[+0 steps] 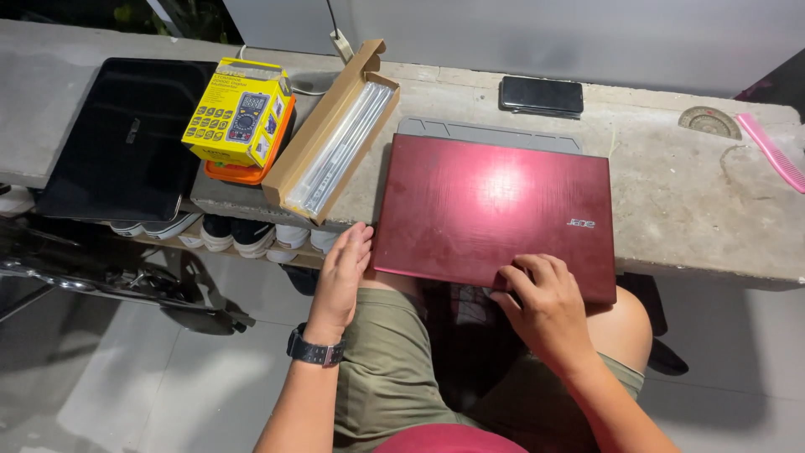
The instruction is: Unboxing a replacement electronic component and preparing a laptop for repair at a workbench.
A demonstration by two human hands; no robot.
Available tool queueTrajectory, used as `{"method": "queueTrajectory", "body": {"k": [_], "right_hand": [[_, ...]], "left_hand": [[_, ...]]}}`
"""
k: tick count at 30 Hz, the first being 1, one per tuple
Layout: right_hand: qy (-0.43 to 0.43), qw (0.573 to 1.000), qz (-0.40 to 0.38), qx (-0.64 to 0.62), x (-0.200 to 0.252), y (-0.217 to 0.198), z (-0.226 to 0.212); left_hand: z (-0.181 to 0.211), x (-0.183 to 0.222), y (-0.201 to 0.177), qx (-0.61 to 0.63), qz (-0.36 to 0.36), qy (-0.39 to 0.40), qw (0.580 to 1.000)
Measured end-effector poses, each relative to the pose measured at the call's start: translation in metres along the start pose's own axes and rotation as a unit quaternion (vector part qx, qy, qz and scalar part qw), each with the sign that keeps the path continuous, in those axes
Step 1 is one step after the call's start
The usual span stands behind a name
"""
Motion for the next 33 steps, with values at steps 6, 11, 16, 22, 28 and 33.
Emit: {"method": "queueTrajectory", "body": {"k": [6,11,16,22,28,33], "right_hand": [[-0.051,0.996,0.024,0.069,-0.011,0.026,-0.020],[-0.108,0.989,0.058,0.083,-0.031,0.011,-0.022],[-0.142,0.983,0.072,0.088,-0.070,-0.031,-0.001],[-0.163,0.973,0.092,0.133,-0.146,-0.037,0.052],[-0.146,0.986,0.026,0.082,-0.235,-0.041,0.095],[-0.123,0.988,-0.055,0.076,-0.282,-0.037,0.112]], "left_hand": [[0.001,-0.024,0.002,-0.247,0.010,-0.012,0.969],[-0.001,-0.031,0.005,-0.180,0.065,0.001,0.982],[0.027,-0.023,0.028,-0.073,0.061,0.038,0.995],[0.051,-0.020,0.059,0.028,0.021,0.085,0.996],[-0.017,-0.041,0.055,-0.044,-0.032,0.009,0.998],[-0.064,-0.050,0.052,-0.117,-0.076,-0.055,0.989]]}}
Point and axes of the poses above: each hand's wrist, its own x-axis away from the middle knuckle, its own y-axis out of the palm, z = x × y, the point moved 5 cm from there along -x, towards the middle knuckle, and after that the axes turned 12 degrees about x, right-handed, at the moved point
